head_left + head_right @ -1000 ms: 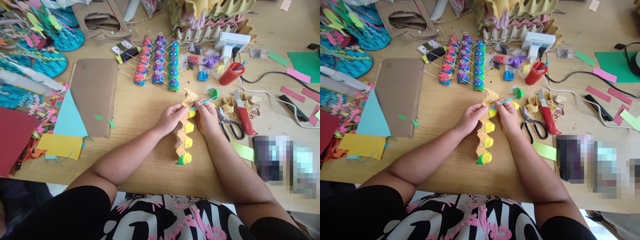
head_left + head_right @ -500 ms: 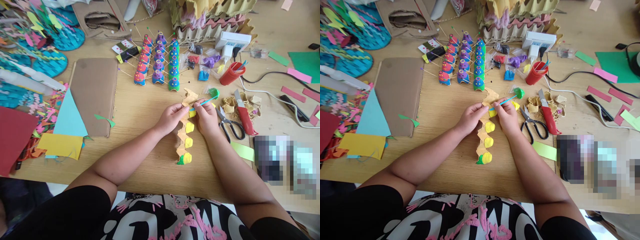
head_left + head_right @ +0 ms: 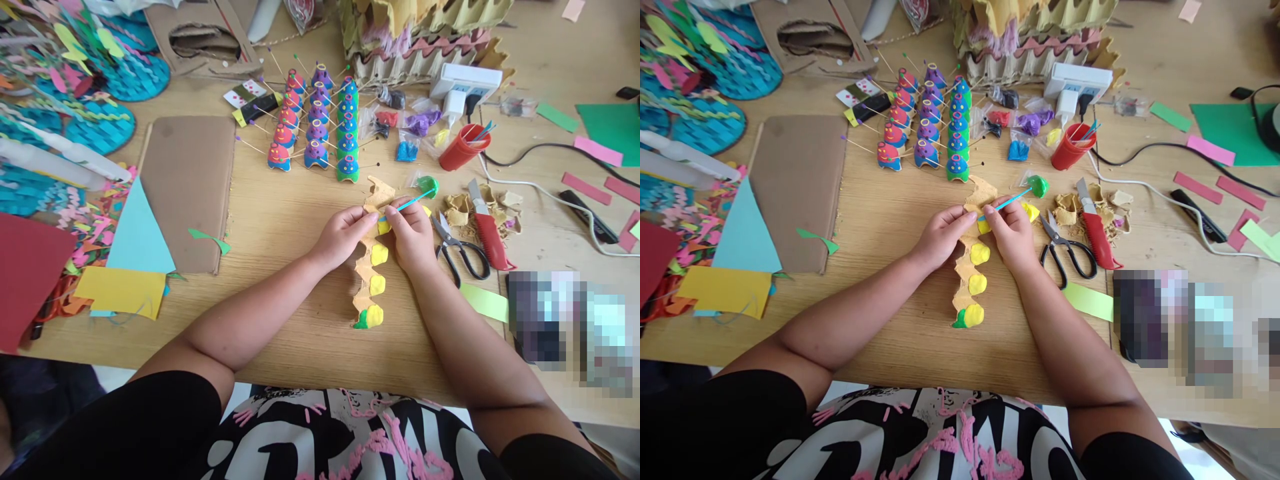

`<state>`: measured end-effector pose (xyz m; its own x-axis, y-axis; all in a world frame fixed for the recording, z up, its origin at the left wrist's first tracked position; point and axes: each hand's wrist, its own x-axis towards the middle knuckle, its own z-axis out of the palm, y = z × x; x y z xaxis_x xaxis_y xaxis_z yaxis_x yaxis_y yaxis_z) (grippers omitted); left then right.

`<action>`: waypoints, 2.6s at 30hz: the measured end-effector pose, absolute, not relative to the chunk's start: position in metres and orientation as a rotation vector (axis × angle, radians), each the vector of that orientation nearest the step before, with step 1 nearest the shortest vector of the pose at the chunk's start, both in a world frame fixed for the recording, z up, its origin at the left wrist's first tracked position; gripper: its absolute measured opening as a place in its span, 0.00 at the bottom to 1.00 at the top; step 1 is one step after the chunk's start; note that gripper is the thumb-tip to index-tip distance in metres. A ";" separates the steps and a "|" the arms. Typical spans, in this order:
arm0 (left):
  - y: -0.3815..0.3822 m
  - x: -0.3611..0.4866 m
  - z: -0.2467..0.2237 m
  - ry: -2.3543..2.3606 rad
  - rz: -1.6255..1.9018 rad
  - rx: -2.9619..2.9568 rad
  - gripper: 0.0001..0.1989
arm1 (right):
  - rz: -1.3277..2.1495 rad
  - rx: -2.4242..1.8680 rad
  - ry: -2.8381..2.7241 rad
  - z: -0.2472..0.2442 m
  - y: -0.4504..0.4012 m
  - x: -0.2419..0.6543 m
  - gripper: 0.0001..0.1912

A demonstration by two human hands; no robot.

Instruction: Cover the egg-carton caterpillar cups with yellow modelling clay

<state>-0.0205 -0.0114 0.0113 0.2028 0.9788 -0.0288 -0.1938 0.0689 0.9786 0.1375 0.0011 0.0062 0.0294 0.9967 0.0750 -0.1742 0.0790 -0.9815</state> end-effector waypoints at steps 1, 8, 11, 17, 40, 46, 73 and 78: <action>-0.012 -0.021 0.012 0.945 1.114 1.114 0.20 | 1.219 -1.035 -1.076 0.006 0.001 0.137 0.23; -0.013 -0.021 0.012 0.963 1.105 1.114 0.21 | 1.193 -1.064 -1.032 0.009 0.002 0.135 0.27; -0.012 -0.021 0.012 0.959 1.094 1.125 0.21 | 1.182 -1.054 -1.099 0.008 0.002 0.136 0.26; -0.012 -0.021 0.013 0.976 1.114 1.156 0.23 | 1.238 -1.055 -0.994 0.008 0.003 0.137 0.25; -0.011 -0.020 0.011 0.957 1.094 1.144 0.22 | 1.178 -0.989 -1.131 -0.003 0.005 0.140 0.21; -0.011 -0.021 0.011 0.947 1.106 1.173 0.22 | 1.222 -0.970 -1.045 -0.002 0.007 0.140 0.23; -0.012 -0.021 0.013 0.972 1.106 1.181 0.20 | 1.135 -0.969 -1.157 0.001 0.005 0.138 0.26; -0.012 -0.020 0.017 0.985 1.097 1.182 0.24 | 1.119 -0.986 -1.172 0.000 0.004 0.139 0.26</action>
<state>-0.0201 -0.0124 0.0166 0.2008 0.9795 -0.0180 -0.1227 0.0434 0.9915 0.1385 0.0042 0.0004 0.0368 0.9829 0.1805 -0.1351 0.1838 -0.9736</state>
